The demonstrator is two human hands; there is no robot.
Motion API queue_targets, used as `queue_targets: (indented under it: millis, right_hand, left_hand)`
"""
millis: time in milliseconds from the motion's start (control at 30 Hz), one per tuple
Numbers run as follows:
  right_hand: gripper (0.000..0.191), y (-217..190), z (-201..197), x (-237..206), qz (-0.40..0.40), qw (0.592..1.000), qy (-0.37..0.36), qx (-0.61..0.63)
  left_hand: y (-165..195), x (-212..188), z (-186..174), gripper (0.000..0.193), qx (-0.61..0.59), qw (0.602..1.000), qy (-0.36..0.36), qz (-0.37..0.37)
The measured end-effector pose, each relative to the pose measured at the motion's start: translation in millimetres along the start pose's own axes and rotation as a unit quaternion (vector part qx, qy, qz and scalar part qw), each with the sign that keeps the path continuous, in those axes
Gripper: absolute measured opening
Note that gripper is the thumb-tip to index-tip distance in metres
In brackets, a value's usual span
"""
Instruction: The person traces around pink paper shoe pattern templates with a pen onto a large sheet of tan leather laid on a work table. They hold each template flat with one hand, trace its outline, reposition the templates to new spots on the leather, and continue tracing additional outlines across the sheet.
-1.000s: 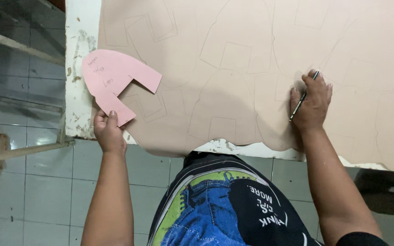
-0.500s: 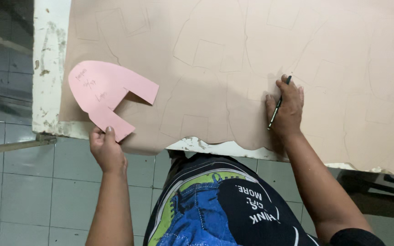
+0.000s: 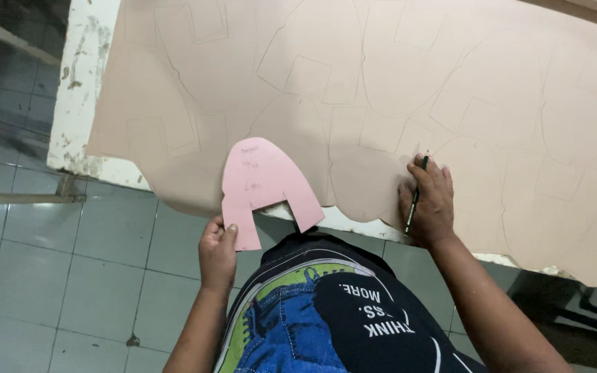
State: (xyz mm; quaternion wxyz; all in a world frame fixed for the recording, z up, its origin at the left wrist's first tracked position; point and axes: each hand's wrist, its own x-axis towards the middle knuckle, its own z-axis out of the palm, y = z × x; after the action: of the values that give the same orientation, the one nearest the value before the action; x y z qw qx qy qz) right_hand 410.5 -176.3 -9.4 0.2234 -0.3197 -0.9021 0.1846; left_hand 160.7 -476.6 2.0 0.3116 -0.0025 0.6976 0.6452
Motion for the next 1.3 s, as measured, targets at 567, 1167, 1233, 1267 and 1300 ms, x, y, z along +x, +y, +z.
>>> queue_targets:
  millis: [567, 1167, 1233, 1267, 1300]
  right_hand:
    - [0.049, -39, 6, -47, -0.113, 0.978, -0.143, 0.096]
    - [0.046, 174, -119, -135, 0.131, 0.99, 0.052, -0.03]
    - [0.045, 176, -127, -132, 0.135, 0.989, 0.045, -0.034]
    - [0.045, 177, -132, -131, 0.132, 0.99, 0.043, -0.036]
    - [0.044, 181, -137, -131, 0.127, 0.99, 0.039, -0.037]
  left_hand:
    - [-98, -152, -4, 0.028, -0.107, 0.992, 0.055, -0.036]
    - [-43, -104, 122, 0.027, -0.056, 0.997, 0.006, 0.053]
    - [-34, -97, 147, 0.028, -0.044, 0.997, 0.019, 0.057]
    - [-31, -93, 160, 0.028, -0.041, 0.997, 0.03, 0.052]
    - [-29, -89, 171, 0.029, -0.038, 0.997, 0.043, 0.047]
